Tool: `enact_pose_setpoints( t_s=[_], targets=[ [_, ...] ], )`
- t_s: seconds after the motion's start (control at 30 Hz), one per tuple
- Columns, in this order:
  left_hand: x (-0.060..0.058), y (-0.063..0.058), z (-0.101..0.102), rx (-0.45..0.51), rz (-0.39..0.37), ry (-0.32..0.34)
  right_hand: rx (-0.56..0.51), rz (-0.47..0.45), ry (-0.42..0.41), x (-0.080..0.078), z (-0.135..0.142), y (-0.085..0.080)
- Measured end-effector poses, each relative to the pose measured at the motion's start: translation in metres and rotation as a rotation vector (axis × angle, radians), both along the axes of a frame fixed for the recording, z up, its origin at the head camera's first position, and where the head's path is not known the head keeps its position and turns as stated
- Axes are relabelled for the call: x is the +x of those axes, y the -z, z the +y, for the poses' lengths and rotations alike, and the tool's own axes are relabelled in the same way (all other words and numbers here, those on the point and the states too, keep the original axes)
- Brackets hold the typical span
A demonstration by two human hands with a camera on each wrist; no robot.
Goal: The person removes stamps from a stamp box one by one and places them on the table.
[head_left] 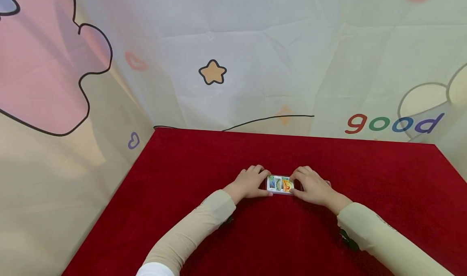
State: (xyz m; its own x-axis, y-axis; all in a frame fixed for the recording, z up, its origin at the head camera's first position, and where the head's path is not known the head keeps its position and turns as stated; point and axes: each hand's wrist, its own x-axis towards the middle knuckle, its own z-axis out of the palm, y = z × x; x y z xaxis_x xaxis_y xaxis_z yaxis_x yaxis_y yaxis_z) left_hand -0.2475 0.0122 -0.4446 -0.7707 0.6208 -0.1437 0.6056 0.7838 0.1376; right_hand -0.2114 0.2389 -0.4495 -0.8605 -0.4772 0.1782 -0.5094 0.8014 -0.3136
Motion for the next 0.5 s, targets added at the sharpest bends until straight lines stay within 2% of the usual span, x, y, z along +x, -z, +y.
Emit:
enact_pose_setpoints(
  t_s=[0.5],
  targets=[
    [-0.0001, 0.0000, 0.0001, -0.001, -0.016, -0.013, -0.043, 0.005, -0.015, -0.0004, 0.0002, 0.0009]
  ],
)
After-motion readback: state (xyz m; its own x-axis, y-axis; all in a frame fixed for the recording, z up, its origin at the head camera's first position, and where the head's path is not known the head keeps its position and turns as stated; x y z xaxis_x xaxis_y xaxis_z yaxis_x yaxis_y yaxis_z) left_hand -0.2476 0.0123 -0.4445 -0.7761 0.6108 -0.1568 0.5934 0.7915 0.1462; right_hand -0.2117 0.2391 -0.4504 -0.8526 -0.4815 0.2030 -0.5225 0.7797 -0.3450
